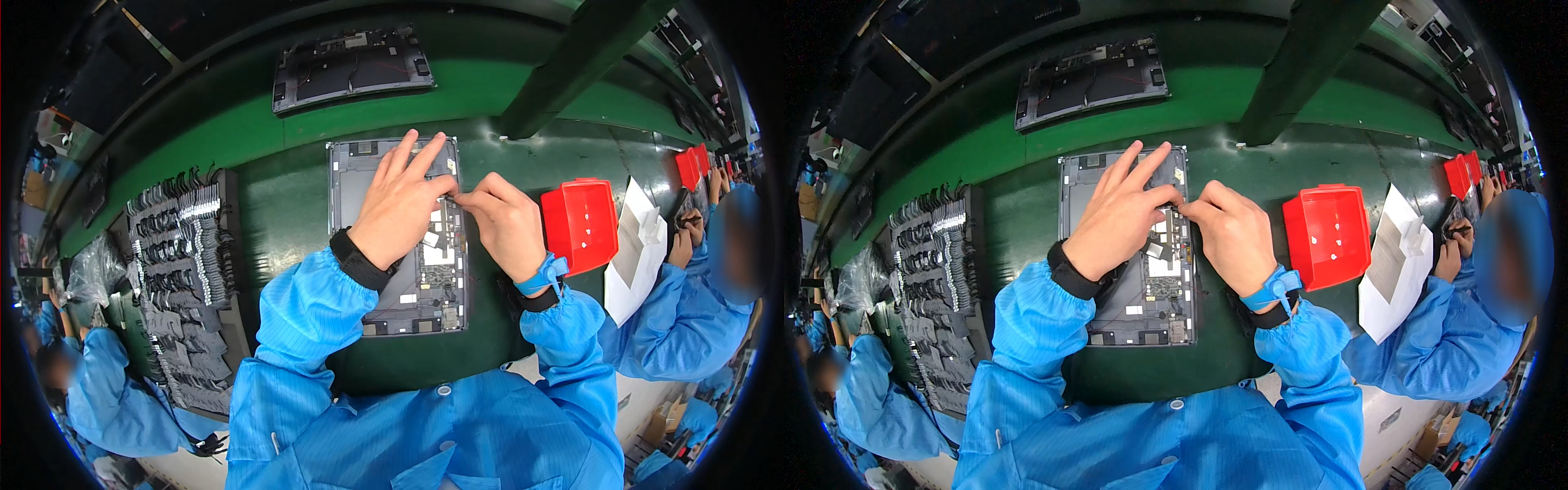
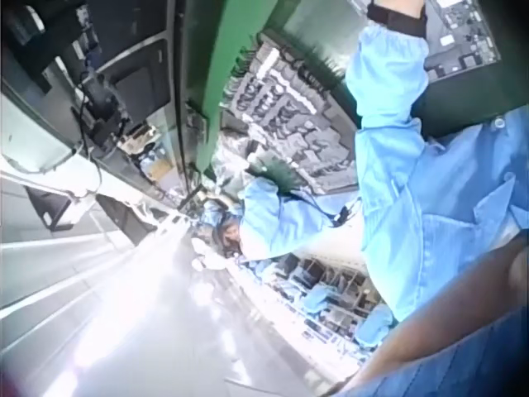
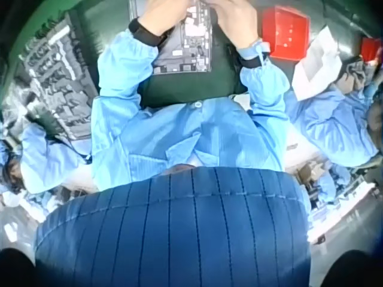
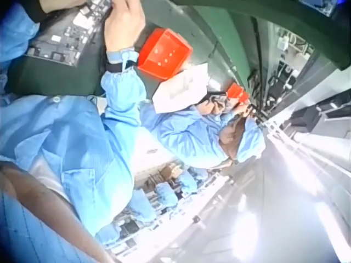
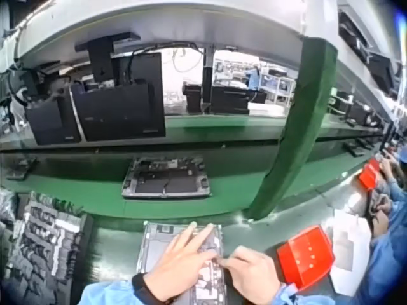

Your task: The recorder is assembling electronic components inside a tablet casing using a small tool to manipulate ribbon cables.

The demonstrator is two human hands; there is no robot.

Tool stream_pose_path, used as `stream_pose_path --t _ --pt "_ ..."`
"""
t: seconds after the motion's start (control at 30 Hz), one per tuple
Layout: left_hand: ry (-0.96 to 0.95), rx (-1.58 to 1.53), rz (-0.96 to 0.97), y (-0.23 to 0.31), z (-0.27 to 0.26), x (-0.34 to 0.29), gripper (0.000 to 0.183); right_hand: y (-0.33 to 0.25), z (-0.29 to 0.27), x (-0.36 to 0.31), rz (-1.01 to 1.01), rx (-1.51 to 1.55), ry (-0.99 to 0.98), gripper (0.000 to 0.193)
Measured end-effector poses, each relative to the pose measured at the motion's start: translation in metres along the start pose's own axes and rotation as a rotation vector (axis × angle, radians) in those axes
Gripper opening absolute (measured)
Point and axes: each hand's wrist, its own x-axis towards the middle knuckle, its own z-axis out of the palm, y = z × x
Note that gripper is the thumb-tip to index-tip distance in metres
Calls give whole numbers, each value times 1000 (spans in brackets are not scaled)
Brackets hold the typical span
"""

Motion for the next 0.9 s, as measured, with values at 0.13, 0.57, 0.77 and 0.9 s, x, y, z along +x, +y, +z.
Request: stream_pose_path --t 0.13,0.57,0.77,0.9 --pt "52 -17 25 -4 -2 -1 29 -3 -1 5 -85 -88 -6 12" --pt "159 -191 -586 -8 -30 -112 37 -20 -18 -24 489 334 -350 34" --pt "194 -933 -827 -11 -48 -88 38 7 10 -31 415 589 -95 29" --pt "277 -1254 -860 -45 -67 -74 33 -1 2 -19 746 1103 -38 26"
